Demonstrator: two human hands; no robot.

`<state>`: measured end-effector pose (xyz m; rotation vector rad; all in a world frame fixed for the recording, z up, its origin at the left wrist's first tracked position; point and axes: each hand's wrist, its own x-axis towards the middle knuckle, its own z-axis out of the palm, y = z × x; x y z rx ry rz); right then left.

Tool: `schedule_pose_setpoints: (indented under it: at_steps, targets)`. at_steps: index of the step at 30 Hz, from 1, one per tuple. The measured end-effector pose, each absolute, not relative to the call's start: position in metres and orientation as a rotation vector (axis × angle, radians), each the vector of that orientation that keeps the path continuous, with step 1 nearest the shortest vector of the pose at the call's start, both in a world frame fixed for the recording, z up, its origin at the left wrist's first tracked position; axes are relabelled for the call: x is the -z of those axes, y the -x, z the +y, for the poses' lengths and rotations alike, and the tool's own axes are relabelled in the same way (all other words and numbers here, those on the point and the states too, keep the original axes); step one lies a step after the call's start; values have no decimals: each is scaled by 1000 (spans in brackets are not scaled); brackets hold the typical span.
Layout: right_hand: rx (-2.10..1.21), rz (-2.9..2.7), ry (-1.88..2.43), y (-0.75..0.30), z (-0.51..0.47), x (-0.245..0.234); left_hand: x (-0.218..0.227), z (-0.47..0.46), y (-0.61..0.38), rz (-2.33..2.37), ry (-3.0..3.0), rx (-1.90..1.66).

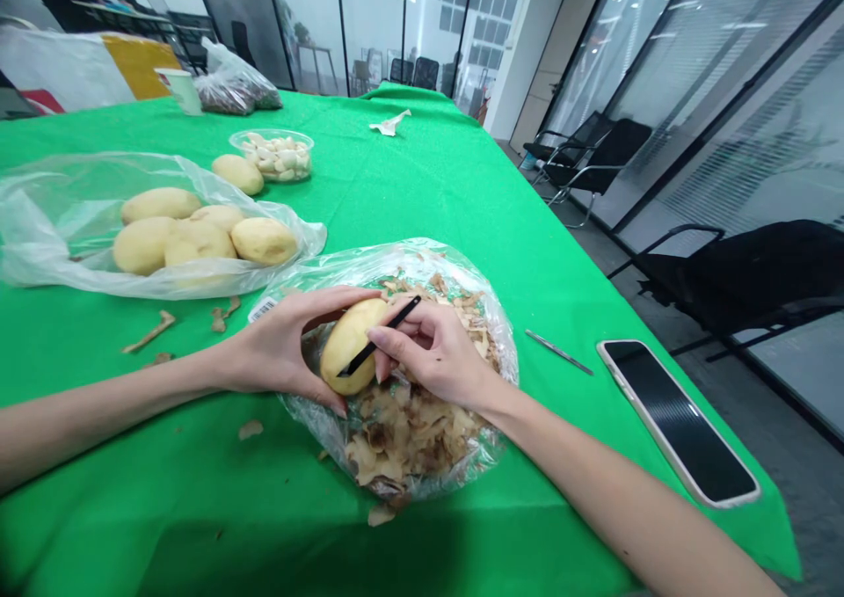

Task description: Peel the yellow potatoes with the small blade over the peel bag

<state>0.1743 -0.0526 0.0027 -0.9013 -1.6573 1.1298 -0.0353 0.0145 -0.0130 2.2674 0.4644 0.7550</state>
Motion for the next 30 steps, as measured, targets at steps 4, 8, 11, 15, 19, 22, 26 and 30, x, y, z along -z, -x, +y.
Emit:
schedule_pose_setpoints:
  at_steps: [4,8,11,15,19,22,26,30]
  targets:
    - [-1159,-1616,892,-174,-52,-1,12,14,36,456,-2242,-757]
    - [-1251,-1505,886,-174,-51,1,13,14,36,464,-2236,-757]
    - [-1222,-1533,894,-174,-53,-1,14,15,36,464,-2228,-765]
    - [-1145,-1628,877,-175,-54,-4,15,15,36,472,-2243,-773]
    - [-1106,-1710,875,-176,-54,-3,13,16,38,489,-2280,-755]
    - [-1111,-1741,875,-176,-53,0,13,16,38,492,-2288,-741]
    - [-1169,-1622,840,-176,-53,0,13,15,37,484,-2251,-754]
    - [-1197,-1586,847,-176,-53,-3,14,15,37,473,-2228,-755]
